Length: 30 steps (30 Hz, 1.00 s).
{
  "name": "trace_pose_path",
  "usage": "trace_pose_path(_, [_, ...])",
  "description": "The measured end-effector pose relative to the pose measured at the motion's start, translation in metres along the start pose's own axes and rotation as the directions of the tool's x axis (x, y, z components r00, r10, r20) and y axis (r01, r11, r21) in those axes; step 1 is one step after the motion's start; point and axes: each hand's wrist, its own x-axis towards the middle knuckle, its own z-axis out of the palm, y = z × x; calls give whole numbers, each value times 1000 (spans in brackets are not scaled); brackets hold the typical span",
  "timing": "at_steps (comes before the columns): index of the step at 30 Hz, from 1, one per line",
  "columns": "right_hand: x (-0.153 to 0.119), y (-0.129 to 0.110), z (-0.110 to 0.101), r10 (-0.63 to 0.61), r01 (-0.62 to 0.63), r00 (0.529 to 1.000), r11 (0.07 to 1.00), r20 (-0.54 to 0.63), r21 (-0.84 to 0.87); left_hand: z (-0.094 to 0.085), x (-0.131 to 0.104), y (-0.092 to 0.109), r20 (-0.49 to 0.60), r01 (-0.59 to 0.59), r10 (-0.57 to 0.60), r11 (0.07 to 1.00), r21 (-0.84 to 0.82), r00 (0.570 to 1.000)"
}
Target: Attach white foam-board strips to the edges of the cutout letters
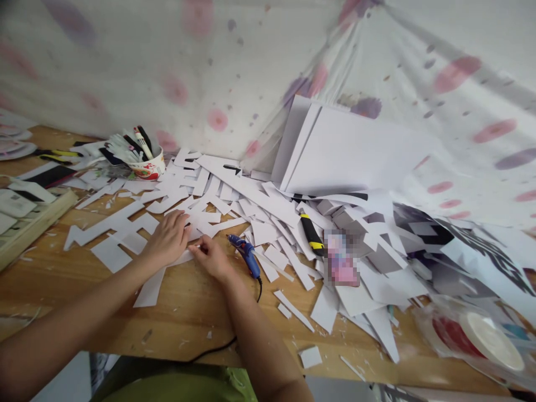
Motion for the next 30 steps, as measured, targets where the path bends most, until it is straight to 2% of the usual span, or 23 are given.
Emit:
trace_pose_path(14, [-2,-10,-2,31,-29,999,998,31,-55,-2,-1,4,16,22,-23,997,75,1000])
trace_pose_path(30, [-3,-7,0,-8,8,1000,1000,11,13,-2,-1,5,36,61,-65,993,97,997])
